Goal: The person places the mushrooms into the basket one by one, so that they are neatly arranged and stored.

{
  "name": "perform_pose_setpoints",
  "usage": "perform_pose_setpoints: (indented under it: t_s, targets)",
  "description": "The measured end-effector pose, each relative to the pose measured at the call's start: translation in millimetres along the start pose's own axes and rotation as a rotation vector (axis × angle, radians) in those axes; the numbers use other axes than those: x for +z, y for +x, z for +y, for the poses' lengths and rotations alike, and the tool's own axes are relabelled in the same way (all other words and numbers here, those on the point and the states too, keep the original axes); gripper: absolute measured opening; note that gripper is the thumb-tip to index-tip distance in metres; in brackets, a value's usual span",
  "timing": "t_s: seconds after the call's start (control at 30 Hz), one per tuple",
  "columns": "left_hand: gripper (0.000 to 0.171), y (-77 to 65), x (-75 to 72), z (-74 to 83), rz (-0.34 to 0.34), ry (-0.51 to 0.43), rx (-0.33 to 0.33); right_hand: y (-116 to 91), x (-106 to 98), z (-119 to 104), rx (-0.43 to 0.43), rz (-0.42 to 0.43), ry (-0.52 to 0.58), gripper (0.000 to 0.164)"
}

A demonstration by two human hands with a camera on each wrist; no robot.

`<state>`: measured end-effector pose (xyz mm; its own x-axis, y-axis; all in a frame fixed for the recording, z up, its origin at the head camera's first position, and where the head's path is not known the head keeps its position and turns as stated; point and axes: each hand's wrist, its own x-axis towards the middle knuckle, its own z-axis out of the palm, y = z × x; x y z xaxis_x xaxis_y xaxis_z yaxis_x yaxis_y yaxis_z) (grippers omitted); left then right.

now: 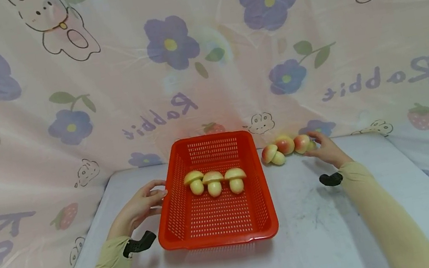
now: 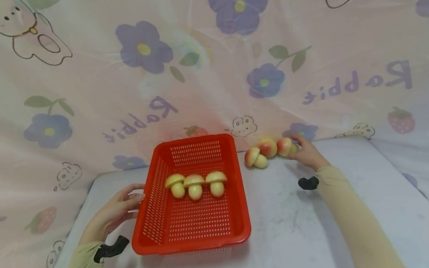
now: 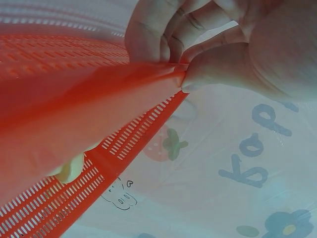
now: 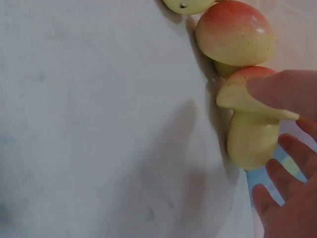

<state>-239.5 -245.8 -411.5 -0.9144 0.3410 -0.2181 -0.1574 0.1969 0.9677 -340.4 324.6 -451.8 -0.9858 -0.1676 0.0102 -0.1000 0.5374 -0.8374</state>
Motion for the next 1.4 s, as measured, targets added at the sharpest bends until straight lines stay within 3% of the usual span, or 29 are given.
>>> perform_pose_setpoints:
  t_s: [0.53,0.97,1.4]
  targets:
    - [0.048,2.1,-0.5,0.9,-0.001,-0.015,0.002,2,-3,-3,-0.008,-0.009,0.009,0.078]
    - [0.047,0.7,2.1,3.8,0.015,-0.009,-0.012,3,0,5,-0.126,0.027,0.004,0.064]
    - [0.046,0.1,1.0,0.1,0.023,0.000,-0.020,2,5,10,-0.121,0.022,-0.033,0.066]
